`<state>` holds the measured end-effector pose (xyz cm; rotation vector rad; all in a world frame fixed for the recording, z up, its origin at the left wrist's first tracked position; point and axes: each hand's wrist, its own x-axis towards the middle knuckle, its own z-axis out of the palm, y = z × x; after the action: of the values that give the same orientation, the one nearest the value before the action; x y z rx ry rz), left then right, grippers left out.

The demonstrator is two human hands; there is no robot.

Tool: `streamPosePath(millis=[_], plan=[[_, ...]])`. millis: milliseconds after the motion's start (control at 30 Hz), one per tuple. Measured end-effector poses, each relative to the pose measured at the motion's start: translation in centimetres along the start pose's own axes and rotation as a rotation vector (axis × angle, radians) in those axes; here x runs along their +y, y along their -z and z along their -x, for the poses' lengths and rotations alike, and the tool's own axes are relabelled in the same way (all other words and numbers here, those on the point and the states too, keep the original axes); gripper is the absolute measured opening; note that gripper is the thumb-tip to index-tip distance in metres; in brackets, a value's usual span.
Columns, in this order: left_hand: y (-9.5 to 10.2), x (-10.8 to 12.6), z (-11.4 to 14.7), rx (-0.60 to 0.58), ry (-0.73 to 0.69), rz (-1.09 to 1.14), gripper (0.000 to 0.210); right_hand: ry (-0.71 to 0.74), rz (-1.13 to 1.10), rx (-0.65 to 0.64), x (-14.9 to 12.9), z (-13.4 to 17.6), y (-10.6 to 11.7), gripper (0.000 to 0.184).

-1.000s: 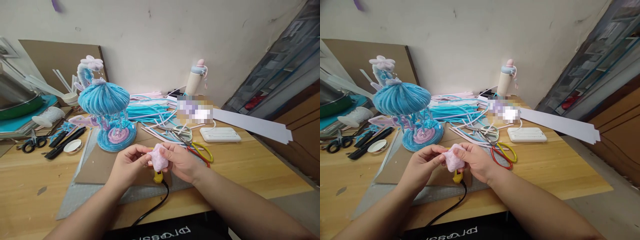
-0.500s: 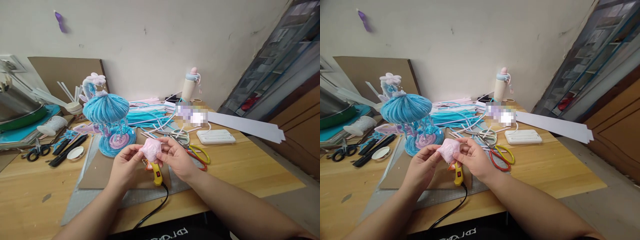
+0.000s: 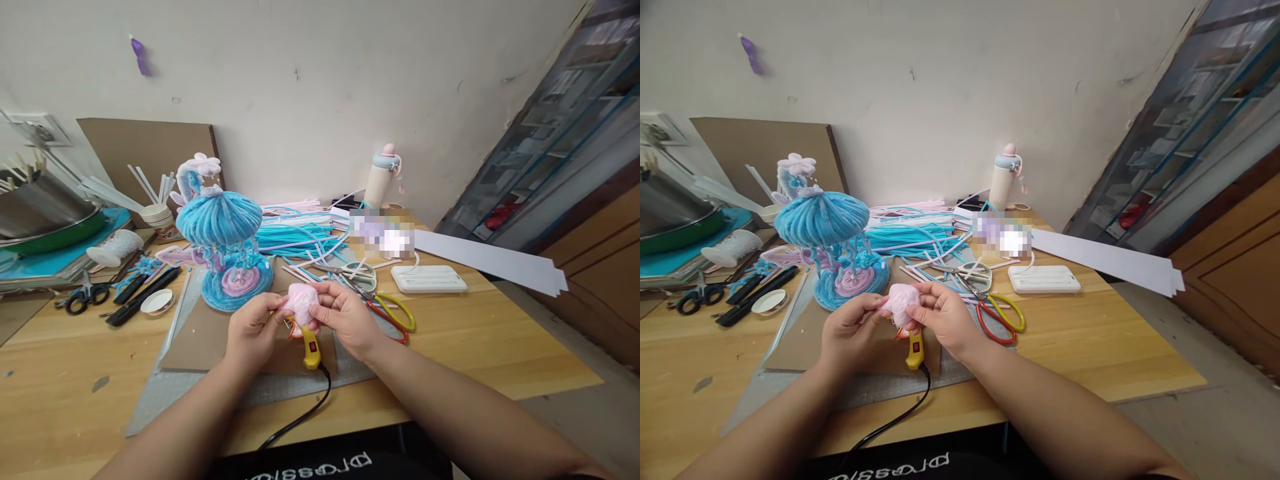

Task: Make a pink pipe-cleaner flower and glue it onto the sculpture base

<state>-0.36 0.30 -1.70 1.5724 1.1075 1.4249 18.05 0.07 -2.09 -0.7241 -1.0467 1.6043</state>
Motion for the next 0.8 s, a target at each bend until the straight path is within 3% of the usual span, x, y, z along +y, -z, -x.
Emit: streamPosePath(millis=[200,300,367,467,633,800], plan=[[-0.8,0.2,-0.1,-0.088,0.179,0.206,0.024,0.061,0.091,0.028,-0.7,0.2,-0.2,0.035],[-1.1,0.2,-0.3,-0.206,0.327,0.389,0.04,0.066,0.152,-0.042,-0.9,0.3,-0.3,0.04],[-1.1,0.3,-0.3,-0.257,0.429,0.5,0.038,0.072,0.158,-0.062,-0.8,0.4,-0.3,0.044],[-1.1,0.6,-0.3,-0.232,0.481,0.578,0.028,0.078,0.124,-0.017,-0.7,0.4,-0.3,0.041],[-1.1,1.4,-0.4,-0.2,0.563,0.699,0.031,0.073,0.057,0.072,-0.7,0.2,-0.4,0.035],[-1.1,1.6,-0.2,-0.235,0.697,0.804,0.027,0.006,0.053,0.002,-0.7,0.2,-0.3,0.042]])
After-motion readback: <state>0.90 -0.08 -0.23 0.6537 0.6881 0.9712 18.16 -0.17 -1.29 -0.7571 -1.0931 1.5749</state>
